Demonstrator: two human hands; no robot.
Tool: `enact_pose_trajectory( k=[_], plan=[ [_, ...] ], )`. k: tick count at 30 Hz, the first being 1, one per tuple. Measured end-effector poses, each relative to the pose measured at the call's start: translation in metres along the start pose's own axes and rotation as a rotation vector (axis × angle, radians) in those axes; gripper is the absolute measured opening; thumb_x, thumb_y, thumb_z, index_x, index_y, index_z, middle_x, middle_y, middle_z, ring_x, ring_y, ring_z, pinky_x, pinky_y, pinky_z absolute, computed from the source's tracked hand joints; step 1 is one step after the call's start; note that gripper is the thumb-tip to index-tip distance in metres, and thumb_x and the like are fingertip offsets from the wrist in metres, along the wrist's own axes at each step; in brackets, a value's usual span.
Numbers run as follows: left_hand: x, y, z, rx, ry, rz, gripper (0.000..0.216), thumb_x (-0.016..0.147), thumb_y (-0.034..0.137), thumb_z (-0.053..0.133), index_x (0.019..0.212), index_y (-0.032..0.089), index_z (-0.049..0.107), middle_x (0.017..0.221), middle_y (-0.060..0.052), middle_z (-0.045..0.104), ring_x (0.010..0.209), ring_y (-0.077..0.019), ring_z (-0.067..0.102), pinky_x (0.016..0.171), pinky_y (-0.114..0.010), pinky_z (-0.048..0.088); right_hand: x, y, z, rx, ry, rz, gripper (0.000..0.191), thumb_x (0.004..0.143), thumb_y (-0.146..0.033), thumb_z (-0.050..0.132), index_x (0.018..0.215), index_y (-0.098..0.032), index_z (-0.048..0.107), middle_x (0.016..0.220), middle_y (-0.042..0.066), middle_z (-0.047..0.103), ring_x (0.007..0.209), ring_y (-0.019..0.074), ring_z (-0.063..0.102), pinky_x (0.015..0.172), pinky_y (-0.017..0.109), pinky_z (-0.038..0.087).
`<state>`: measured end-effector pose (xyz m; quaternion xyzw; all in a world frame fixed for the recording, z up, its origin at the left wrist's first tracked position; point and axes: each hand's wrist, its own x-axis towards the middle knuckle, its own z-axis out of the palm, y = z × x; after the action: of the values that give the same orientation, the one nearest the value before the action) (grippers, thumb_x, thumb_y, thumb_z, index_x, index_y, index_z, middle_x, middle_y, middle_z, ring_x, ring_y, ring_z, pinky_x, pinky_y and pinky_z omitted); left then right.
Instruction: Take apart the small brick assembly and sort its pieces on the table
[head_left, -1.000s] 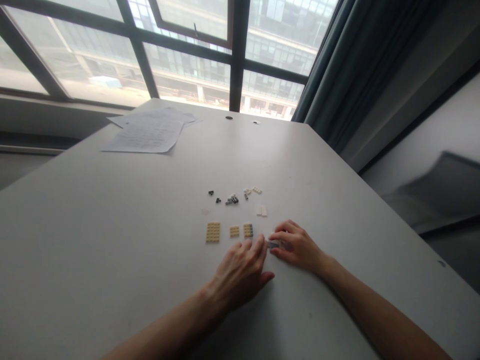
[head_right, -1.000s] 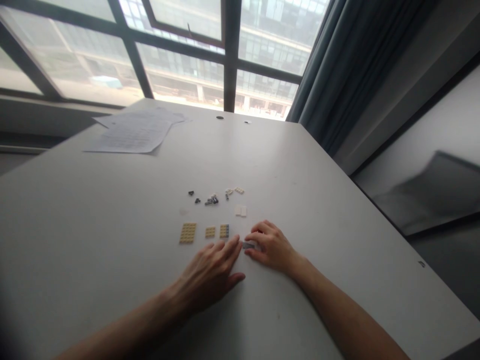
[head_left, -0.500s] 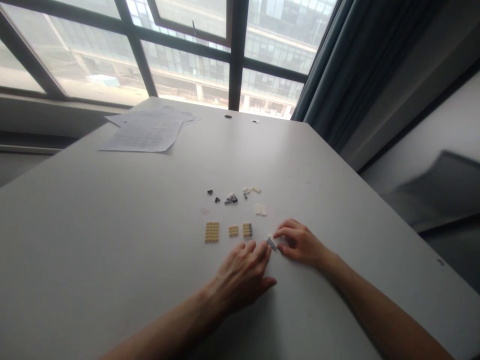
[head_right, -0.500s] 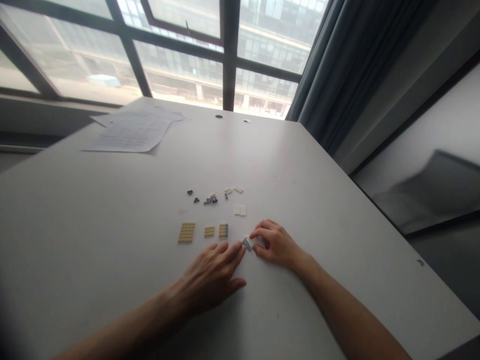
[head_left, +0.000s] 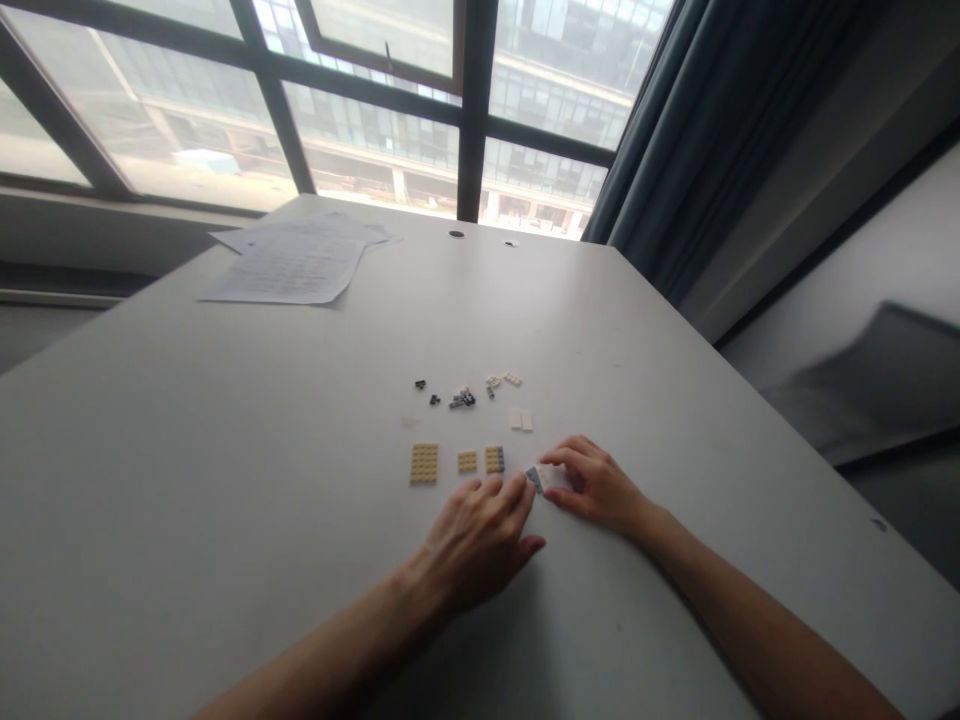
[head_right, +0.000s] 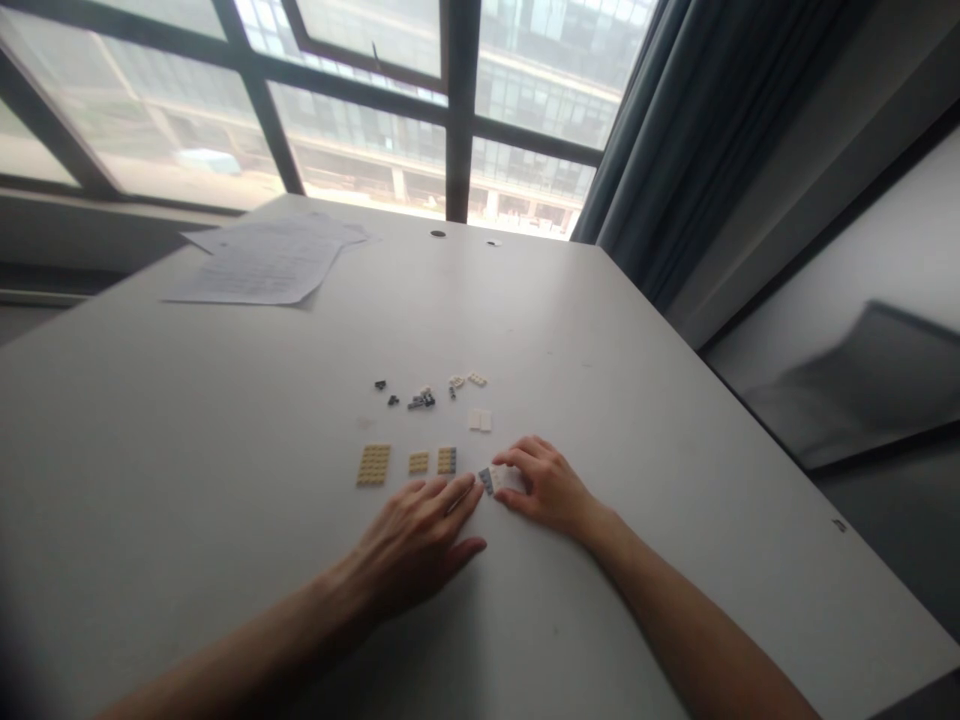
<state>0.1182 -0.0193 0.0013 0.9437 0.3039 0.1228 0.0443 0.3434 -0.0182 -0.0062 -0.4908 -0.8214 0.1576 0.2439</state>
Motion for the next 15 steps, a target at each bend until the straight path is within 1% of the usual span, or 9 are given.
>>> enact_pose_trajectory(
  k=[2,3,5,6,8,10,11,13,15],
  plan=[
    [0.001,-0.015,-0.009,-0.005,0.117,-0.025,0.033,0.091,0.040,0.047,0.113,0.017,0.058,0.110,-0.010,0.063,0.095,-0.0236,0.059,0.081,-0.037,0.048,0.003,0.001,0.000,-0.015,-0.030,0.001,0.039,0.079,-0.029,0.068,0.117,-0.024,0.060,0.102,0.007,0.060,0.095,0.0209,0.056,0.088,0.036,0.047],
    [0.001,-0.026,-0.015,-0.007,0.198,-0.055,0.031,0.092,0.040,0.045,0.109,0.018,0.060,0.108,-0.010,0.064,0.094,-0.0227,0.060,0.080,-0.036,0.048,0.005,0.001,0.000,-0.021,-0.051,0.000,0.041,0.079,-0.029,0.068,0.120,-0.025,0.060,0.103,0.007,0.060,0.097,0.0213,0.055,0.088,0.037,0.046],
    [-0.003,-0.054,-0.027,-0.017,0.369,-0.167,0.030,0.092,0.040,0.045,0.105,0.019,0.063,0.106,-0.007,0.065,0.093,-0.0209,0.061,0.081,-0.034,0.048,0.008,0.002,0.000,-0.021,-0.086,-0.003,0.040,0.079,-0.030,0.069,0.118,-0.025,0.062,0.103,0.007,0.060,0.098,0.0215,0.055,0.089,0.038,0.046],
    [-0.007,-0.069,-0.033,-0.027,0.434,-0.227,0.030,0.091,0.041,0.047,0.103,0.019,0.063,0.106,-0.006,0.065,0.092,-0.0199,0.061,0.080,-0.032,0.049,0.009,0.002,0.001,-0.017,-0.091,-0.001,0.038,0.079,-0.030,0.069,0.116,-0.025,0.063,0.103,0.007,0.060,0.098,0.0215,0.055,0.090,0.038,0.045],
    [-0.018,-0.099,-0.039,-0.027,0.507,-0.374,0.030,0.090,0.042,0.048,0.101,0.019,0.064,0.106,-0.004,0.064,0.081,-0.0167,0.062,0.074,-0.029,0.049,0.009,0.002,0.003,-0.010,-0.084,0.008,0.034,0.079,-0.030,0.069,0.112,-0.024,0.065,0.102,0.007,0.060,0.098,0.0214,0.055,0.090,0.039,0.045],
    [-0.032,-0.123,-0.037,0.007,0.539,-0.479,0.030,0.089,0.042,0.048,0.098,0.019,0.065,0.105,-0.003,0.065,0.069,-0.0138,0.059,0.068,-0.028,0.048,0.008,0.002,0.005,-0.015,-0.065,0.018,0.033,0.078,-0.029,0.070,0.111,-0.024,0.066,0.101,0.007,0.061,0.097,0.0213,0.055,0.091,0.040,0.044],
    [-0.037,-0.132,-0.035,0.018,0.536,-0.514,0.029,0.089,0.042,0.048,0.096,0.019,0.065,0.103,-0.002,0.065,0.068,-0.0138,0.058,0.069,-0.027,0.047,0.007,0.001,0.006,-0.021,-0.052,0.021,0.033,0.078,-0.029,0.070,0.110,-0.024,0.066,0.100,0.006,0.061,0.096,0.0214,0.055,0.091,0.040,0.043],
    [-0.046,-0.143,-0.028,0.025,0.512,-0.563,0.029,0.089,0.042,0.047,0.092,0.020,0.066,0.101,-0.001,0.065,0.068,-0.0138,0.058,0.070,-0.027,0.046,0.007,-0.002,0.009,-0.035,-0.027,0.019,0.030,0.077,-0.028,0.070,0.107,-0.024,0.066,0.099,0.006,0.061,0.095,0.0214,0.055,0.091,0.041,0.043],
    [-0.049,-0.146,-0.023,0.013,0.483,-0.589,0.030,0.089,0.043,0.046,0.090,0.021,0.066,0.100,-0.001,0.065,0.067,-0.0134,0.057,0.069,-0.027,0.045,0.008,-0.004,0.011,-0.050,-0.002,0.020,0.027,0.078,-0.028,0.069,0.105,-0.023,0.067,0.098,0.006,0.062,0.095,0.0216,0.055,0.090,0.041,0.043]
  ],
)
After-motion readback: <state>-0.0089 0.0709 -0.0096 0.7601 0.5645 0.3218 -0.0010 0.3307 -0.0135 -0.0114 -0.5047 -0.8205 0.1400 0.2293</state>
